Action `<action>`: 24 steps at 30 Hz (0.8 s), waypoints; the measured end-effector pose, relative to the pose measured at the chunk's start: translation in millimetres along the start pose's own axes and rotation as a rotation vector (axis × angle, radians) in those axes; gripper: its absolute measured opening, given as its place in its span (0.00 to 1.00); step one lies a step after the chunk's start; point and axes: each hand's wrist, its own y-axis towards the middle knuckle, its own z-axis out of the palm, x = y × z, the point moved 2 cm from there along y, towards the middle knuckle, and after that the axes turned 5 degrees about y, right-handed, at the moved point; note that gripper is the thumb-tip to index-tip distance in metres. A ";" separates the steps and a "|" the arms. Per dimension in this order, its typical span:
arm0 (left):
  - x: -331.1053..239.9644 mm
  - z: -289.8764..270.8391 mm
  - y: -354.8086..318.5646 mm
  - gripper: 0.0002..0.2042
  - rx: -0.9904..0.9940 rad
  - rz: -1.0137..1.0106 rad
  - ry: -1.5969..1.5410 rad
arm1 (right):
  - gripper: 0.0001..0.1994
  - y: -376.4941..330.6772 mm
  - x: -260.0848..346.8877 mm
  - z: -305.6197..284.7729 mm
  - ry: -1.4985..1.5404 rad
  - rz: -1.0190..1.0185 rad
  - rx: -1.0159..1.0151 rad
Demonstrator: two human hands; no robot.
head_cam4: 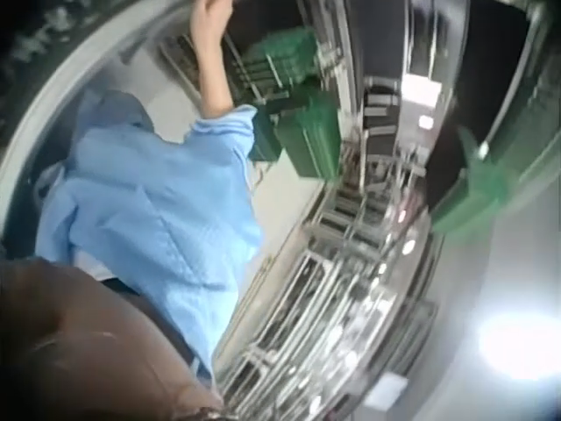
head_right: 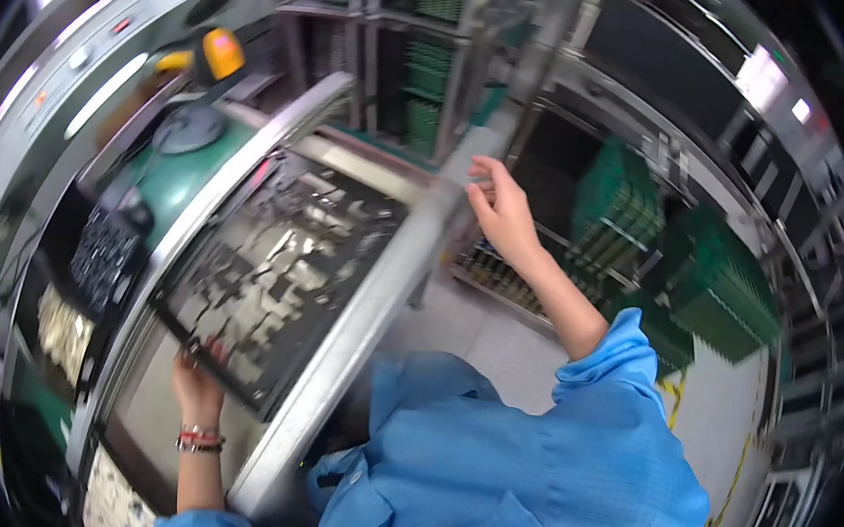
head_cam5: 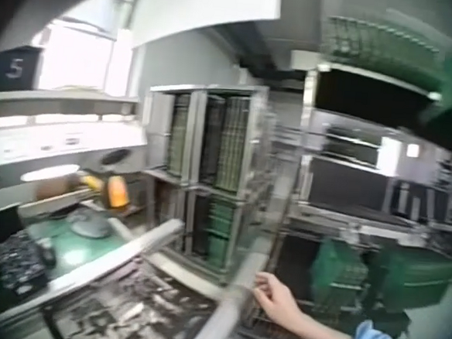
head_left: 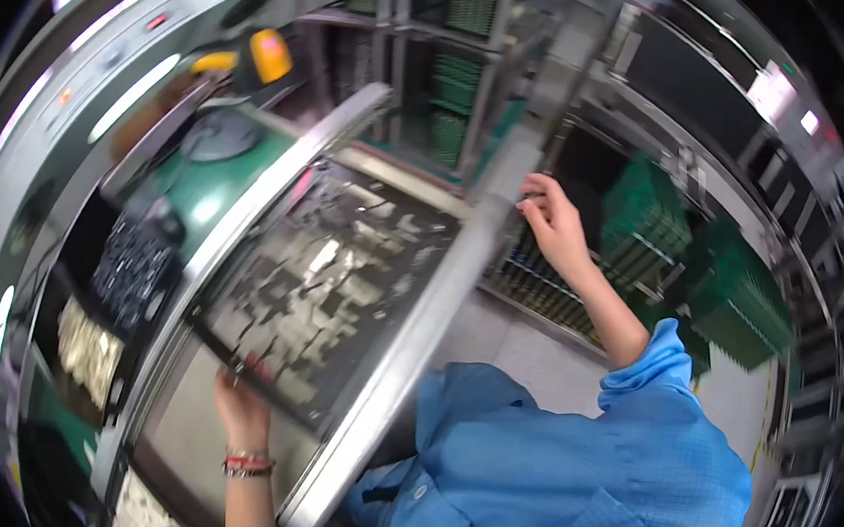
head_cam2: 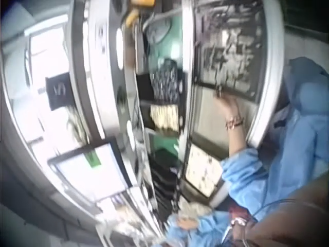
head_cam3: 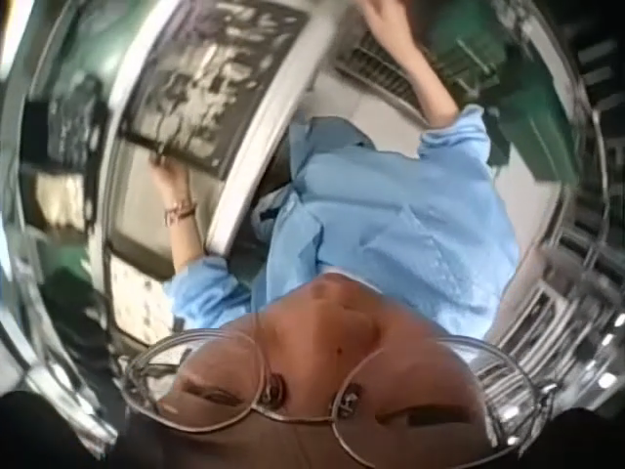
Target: The person assembles electronic components onto printed circuit boards by hand, taking components from trays and placing them onto the boards on a conveyor belt.
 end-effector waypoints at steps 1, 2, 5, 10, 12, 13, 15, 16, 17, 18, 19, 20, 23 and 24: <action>-2.2 -7.0 0.8 0.15 -0.003 -0.020 0.032 | 0.17 -9.4 -4.8 -22.5 -0.030 0.012 -0.054; -3.9 -8.2 1.5 0.14 -0.017 -0.035 0.067 | 0.19 -17.9 -7.8 -42.9 -0.089 -0.014 -0.170; -16.0 5.2 -12.2 0.14 -0.136 -0.081 0.060 | 0.22 -37.6 -21.7 -108.3 -0.441 -0.096 -0.467; -14.9 3.9 -5.0 0.15 -0.150 -0.099 0.085 | 0.26 -50.9 -58.5 -166.4 -0.748 0.109 -0.702; -15.0 6.8 -9.4 0.15 -0.151 -0.085 0.118 | 0.27 -53.9 -64.3 -167.7 -0.823 0.222 -0.718; -16.3 10.0 -10.1 0.15 -0.152 -0.100 0.121 | 0.27 -58.5 -72.7 -168.8 -0.790 0.269 -0.724; -22.5 12.1 -8.6 0.15 -0.131 -0.101 0.140 | 0.26 -62.1 -87.8 -166.0 -0.800 0.275 -0.768; -23.3 9.8 -8.3 0.16 -0.110 -0.117 0.145 | 0.26 -59.8 -84.7 -160.3 -0.816 0.282 -0.773; -24.3 7.4 -7.8 0.16 -0.113 -0.126 0.155 | 0.26 -56.7 -81.6 -153.6 -0.807 0.283 -0.770; -24.9 5.8 -7.9 0.16 -0.117 -0.119 0.158 | 0.26 -52.6 -78.6 -146.3 -0.892 0.381 -0.733; -24.4 5.1 -9.2 0.16 -0.139 -0.120 0.140 | 0.26 -48.5 -72.3 -140.1 -0.976 0.477 -0.692; -23.8 4.7 -10.3 0.16 -0.161 -0.122 0.121 | 0.26 -46.3 -69.6 -137.9 -0.967 0.476 -0.689; -22.2 6.5 -10.8 0.17 -0.150 -0.123 0.113 | 0.28 -43.7 -73.3 -141.1 -1.050 0.547 -0.742; -20.8 6.4 -11.3 0.18 -0.123 -0.133 0.117 | 0.28 -47.6 -82.8 -148.2 -0.984 0.599 -0.716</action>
